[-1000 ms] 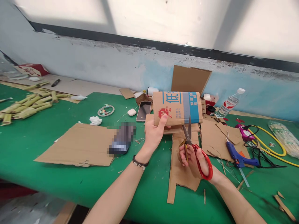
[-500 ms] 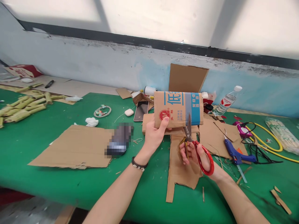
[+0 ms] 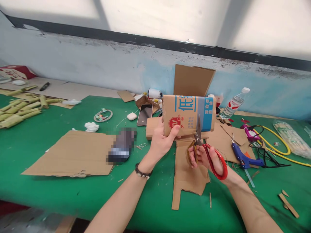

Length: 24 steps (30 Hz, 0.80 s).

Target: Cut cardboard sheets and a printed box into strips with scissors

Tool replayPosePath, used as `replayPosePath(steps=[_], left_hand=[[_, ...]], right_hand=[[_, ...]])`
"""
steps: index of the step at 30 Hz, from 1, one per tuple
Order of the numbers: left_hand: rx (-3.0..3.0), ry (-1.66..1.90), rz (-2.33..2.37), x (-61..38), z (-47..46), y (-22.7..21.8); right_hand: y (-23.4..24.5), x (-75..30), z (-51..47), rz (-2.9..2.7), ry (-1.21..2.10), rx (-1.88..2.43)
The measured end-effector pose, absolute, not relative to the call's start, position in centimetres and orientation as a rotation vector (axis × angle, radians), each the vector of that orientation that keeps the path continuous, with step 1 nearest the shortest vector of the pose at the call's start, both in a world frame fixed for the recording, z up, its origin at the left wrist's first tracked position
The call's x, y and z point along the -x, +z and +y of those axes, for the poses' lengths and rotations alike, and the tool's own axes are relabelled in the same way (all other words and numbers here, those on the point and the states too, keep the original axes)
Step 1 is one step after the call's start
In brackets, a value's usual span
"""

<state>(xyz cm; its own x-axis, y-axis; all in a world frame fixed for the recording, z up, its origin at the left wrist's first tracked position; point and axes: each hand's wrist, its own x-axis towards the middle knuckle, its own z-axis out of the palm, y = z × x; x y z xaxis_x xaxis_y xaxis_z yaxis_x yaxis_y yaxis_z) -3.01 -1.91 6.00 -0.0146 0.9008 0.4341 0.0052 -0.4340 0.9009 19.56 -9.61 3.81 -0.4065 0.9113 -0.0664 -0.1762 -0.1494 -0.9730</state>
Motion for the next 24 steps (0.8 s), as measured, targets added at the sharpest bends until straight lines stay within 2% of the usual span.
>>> replayPosePath(steps=[11, 17, 24], left_hand=[[-1.232, 1.468, 0.966, 1.5, -2.1, 5.4], [-1.245, 1.469, 0.982, 1.6, -2.2, 5.1], [-1.227, 1.463, 0.984, 1.7, -2.0, 4.8]], right_hand=[[4.0, -18.7, -9.5, -1.217, 1.546, 1.07], [3.8, -18.5, -9.8, -1.298, 1.36, 1.184], [3.1, -18.1, -9.6, -1.292, 1.338, 1.168]])
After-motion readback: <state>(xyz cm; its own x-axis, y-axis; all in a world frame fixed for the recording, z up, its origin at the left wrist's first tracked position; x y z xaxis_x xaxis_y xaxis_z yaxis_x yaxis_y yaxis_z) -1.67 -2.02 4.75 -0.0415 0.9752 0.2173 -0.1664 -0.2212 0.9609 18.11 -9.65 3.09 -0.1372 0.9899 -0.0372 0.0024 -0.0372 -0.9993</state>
